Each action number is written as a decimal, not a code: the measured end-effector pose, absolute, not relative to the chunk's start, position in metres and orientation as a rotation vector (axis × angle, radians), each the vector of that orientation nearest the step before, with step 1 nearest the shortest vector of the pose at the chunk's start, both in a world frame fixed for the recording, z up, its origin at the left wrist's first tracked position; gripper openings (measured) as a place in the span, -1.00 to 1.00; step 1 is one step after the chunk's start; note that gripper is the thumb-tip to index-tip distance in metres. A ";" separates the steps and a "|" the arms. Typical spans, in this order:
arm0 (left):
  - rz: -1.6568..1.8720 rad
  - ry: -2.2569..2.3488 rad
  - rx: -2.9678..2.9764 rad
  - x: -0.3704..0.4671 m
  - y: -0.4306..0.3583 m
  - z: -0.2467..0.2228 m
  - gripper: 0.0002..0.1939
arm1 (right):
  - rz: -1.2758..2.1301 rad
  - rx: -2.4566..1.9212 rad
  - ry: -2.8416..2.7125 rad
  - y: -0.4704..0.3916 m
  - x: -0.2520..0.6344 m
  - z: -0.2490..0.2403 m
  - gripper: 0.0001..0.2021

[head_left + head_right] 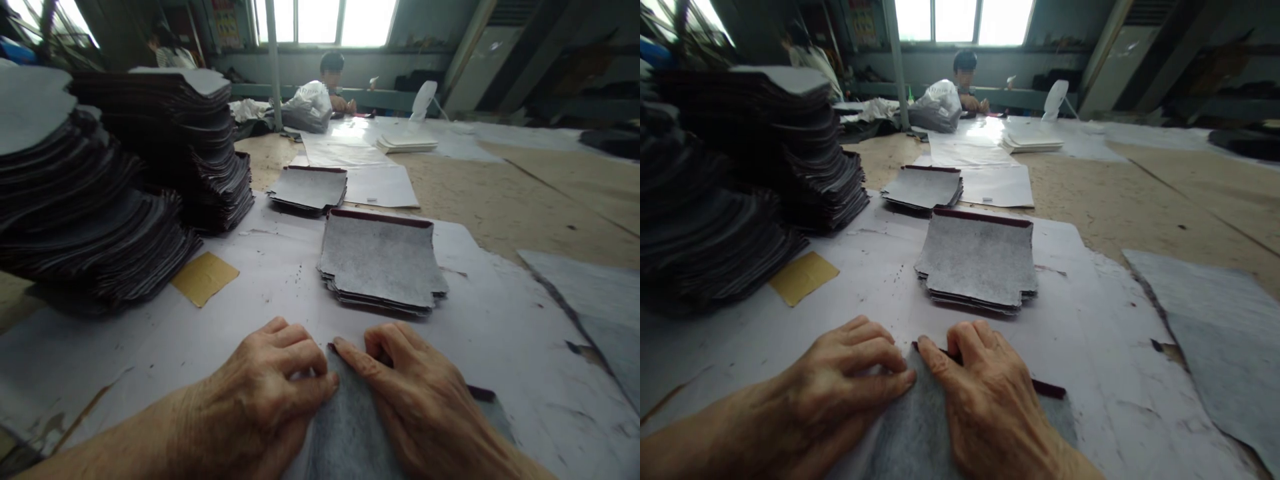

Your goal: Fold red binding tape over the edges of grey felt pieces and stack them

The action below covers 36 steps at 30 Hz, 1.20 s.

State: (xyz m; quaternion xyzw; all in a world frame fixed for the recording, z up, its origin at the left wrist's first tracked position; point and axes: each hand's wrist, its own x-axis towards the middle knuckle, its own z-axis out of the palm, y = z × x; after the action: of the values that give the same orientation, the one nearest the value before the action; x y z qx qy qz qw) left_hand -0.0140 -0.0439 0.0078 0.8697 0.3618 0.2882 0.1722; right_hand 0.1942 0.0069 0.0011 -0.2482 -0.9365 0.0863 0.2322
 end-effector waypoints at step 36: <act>0.928 1.029 2.275 -0.016 -0.045 0.014 -0.69 | 0.364 -1.090 -2.524 0.006 0.202 0.009 -0.95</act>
State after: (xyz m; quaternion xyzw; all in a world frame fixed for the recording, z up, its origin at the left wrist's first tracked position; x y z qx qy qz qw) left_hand -0.0159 -0.0448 0.0135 0.8297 0.3754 0.3386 0.2366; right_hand 0.2022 0.0061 0.0087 -0.3862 -0.8948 0.1291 0.1831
